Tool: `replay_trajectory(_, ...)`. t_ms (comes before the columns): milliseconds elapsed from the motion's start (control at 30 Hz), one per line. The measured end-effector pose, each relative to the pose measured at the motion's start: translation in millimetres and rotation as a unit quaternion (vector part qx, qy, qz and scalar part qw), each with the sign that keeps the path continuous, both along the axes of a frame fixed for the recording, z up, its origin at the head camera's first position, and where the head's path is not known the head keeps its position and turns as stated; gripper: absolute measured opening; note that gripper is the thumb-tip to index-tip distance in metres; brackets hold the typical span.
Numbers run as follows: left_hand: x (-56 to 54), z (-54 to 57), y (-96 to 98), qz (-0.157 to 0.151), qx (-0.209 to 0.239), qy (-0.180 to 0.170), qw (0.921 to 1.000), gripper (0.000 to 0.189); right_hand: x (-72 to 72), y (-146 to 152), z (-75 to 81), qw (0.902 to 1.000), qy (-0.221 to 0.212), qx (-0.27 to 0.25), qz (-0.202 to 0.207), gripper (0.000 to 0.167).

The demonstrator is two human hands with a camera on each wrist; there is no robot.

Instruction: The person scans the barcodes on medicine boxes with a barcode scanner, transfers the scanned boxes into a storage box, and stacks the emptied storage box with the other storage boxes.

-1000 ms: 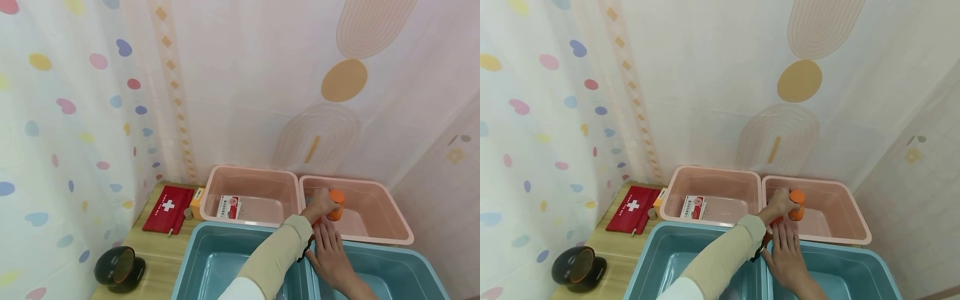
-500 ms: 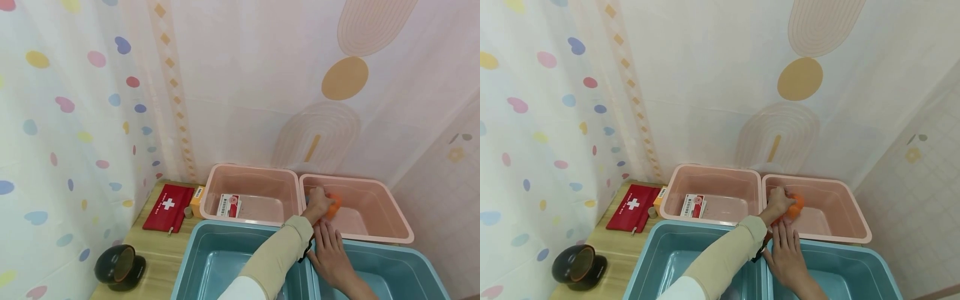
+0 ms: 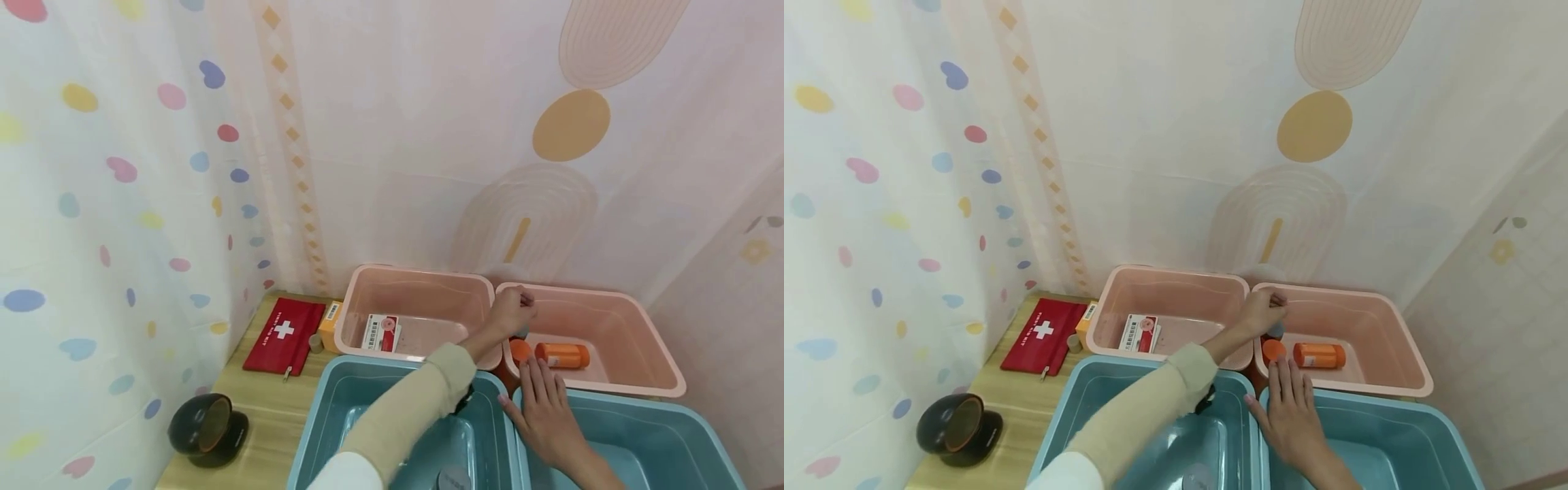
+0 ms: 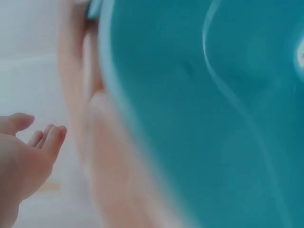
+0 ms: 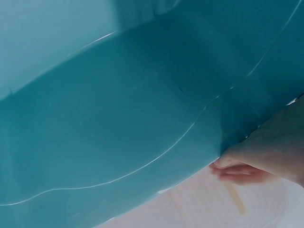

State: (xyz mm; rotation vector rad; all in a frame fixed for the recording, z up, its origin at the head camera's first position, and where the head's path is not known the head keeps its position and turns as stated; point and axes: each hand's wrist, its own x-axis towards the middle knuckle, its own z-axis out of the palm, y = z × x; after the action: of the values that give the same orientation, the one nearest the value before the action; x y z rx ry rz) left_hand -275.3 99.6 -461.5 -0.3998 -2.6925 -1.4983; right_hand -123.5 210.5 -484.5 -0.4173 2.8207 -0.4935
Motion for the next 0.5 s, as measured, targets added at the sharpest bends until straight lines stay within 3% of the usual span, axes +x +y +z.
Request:
replay_trajectory(67, 12.0, 25.5, -19.8, -0.039, -0.012, -0.025, 0.9988, 0.028, 0.4, 0.4, 0.1, 1.0, 0.004, -0.001, -0.001, 0.088)
replay_trajectory(133, 22.7, 40.9, -38.7, -0.08, -0.047, -0.037, 0.995, 0.038, 1.0, 0.0, 0.0, 0.9999, 0.01, -0.003, -0.002, 0.088)
replay_trajectory(233, 42.9, 61.3, -66.2, -0.148, -0.112, -0.056, 0.9811, 0.055, 1.7, -0.5, 0.1, 0.9999, 0.01, -0.01, -0.004, 0.089)
replay_trajectory(367, 81.3, 76.6, -94.3, -0.235, -0.153, -0.029, 0.9596, 0.082, 2.9, 0.0, 1.2, 0.9999, 0.002, -0.015, -0.005, 0.088)
replay_trajectory(500, 128.5, 76.9, -116.9, -0.292, -0.186, 0.005, 0.9381, 0.106, 2.7, 1.2, 2.3, 0.9999, -0.005, -0.014, 0.0, 0.087)
